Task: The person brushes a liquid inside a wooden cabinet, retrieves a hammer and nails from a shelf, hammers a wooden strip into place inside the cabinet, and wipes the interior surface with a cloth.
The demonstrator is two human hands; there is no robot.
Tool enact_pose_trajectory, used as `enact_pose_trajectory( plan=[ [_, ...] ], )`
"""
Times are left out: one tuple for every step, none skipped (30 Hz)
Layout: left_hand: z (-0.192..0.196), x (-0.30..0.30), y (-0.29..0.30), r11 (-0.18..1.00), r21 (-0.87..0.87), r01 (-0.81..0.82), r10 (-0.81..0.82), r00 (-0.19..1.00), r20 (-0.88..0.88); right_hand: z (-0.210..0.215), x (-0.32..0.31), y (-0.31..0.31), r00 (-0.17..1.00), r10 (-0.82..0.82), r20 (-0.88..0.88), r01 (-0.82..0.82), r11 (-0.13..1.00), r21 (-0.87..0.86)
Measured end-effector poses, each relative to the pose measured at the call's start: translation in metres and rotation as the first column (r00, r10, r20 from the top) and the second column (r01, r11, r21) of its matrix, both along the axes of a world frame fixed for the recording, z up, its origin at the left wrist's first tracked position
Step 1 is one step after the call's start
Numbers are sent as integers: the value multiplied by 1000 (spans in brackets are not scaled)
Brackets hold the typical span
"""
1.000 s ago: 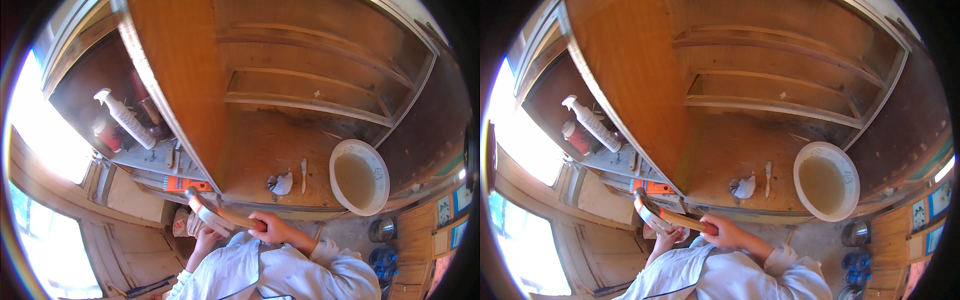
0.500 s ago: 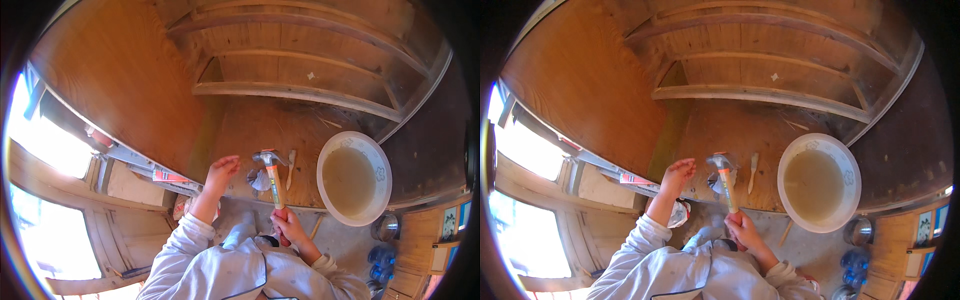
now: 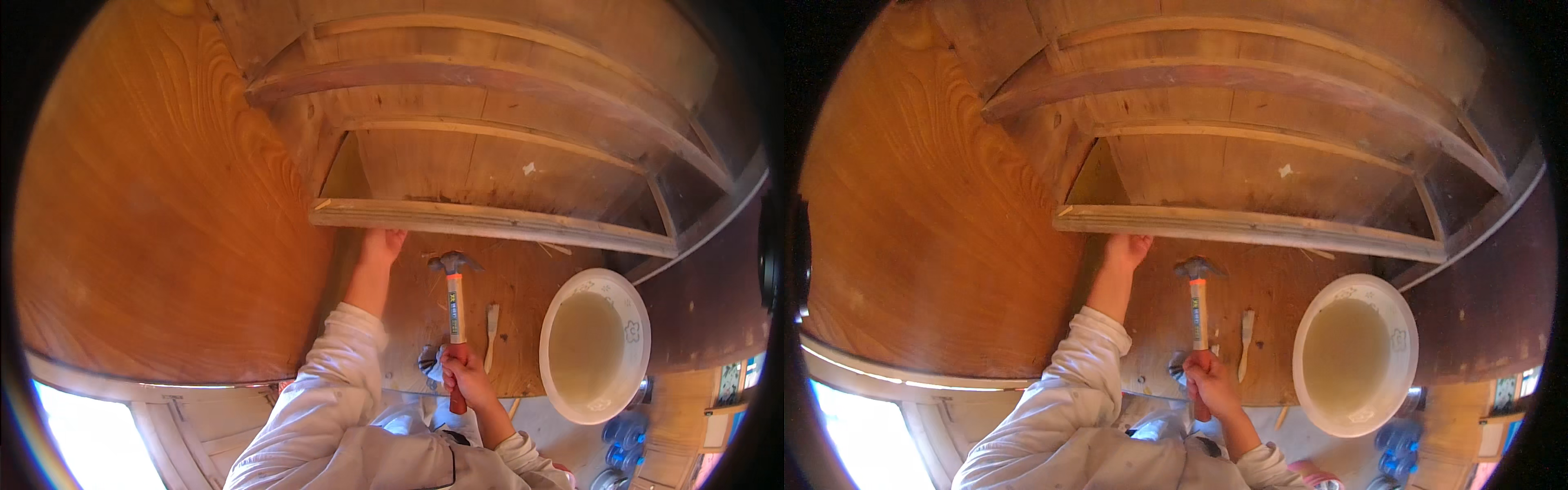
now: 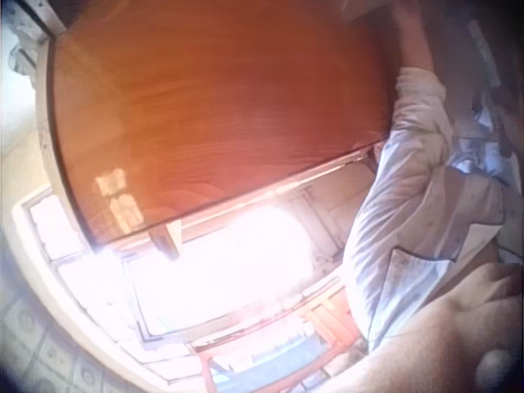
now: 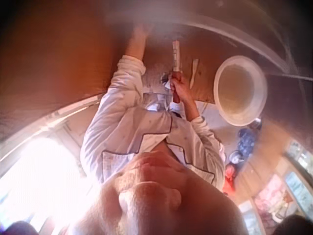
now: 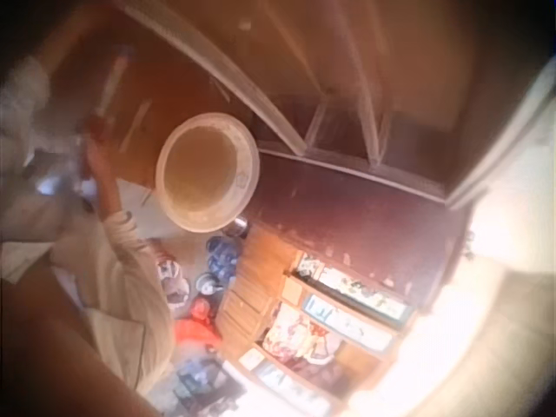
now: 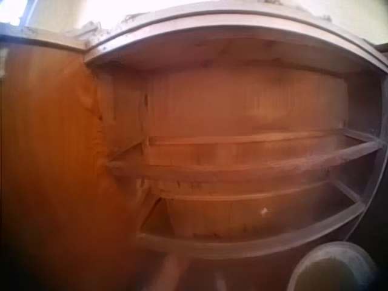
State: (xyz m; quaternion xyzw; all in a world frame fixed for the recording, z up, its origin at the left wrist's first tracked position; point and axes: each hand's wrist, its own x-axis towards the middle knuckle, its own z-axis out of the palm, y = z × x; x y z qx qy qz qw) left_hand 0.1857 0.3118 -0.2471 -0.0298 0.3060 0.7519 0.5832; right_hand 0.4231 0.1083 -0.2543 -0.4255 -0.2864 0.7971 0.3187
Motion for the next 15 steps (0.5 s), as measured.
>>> enact_pose_trajectory(
  plan=[
    [7, -8, 7, 985, 155, 79, -67, 995, -79, 0, -6, 10, 1000, -1, 20, 1, 1000, -17],
    [3, -20, 25, 985, 160, 66, -55, 996, -74, -2, -10, 18, 1000, 11, 26, -10, 1000, -12],
    [2, -42, 46, 996, 80, 23, -18, 998, -59, -6, -17, 25, 998, 62, 19, -62, 998, -13],
    [3, -53, 63, 1000, -5, -5, 5, 999, -42, -10, -19, 32, 995, 99, 15, -99, 995, -21],
    [2, -61, 75, 998, 57, -33, 33, 999, -8, -12, -19, 39, 993, 115, -40, -115, 993, -14],
    [3, -65, 86, 997, 63, -42, 42, 999, -7, -12, -21, 45, 992, 124, -38, -124, 992, -9],
    [3, -65, 97, 990, 109, -85, 90, 995, -43, -11, -23, 49, 992, 126, 17, -126, 992, -9],
    [5, -66, 109, 980, 156, -126, 139, 987, -78, -11, -24, 53, 989, 127, 72, -127, 992, -8],
    [2, -69, 123, 977, 166, -133, 146, 987, -72, -16, -24, 57, 992, 125, 7, -124, 990, -63],
    [-3, -76, 134, 972, 144, -188, 197, 979, -53, -15, -27, 58, 990, 140, 8, -139, 989, -58],
    [-7, -82, 144, 963, 122, -241, 247, 969, -35, -12, -29, 59, 988, 156, 16, -155, 986, -58],
    [-5, -77, 151, 963, 118, -241, 245, 969, -28, -13, -28, 61, 987, 157, 29, -155, 986, -65],
    [-3, -72, 157, 957, 67, -283, 287, 956, -59, -15, -25, 65, 987, 161, 14, -159, 982, -101],
    [-1, -68, 162, 945, 18, -325, 325, 941, -92, -17, -22, 68, 987, 158, 21, -155, 982, -105],
    [-5, -74, 166, 942, 17, -334, 334, 938, -95, -17, -22, 69, 985, 171, 16, -169, 980, -103]
  ],
)
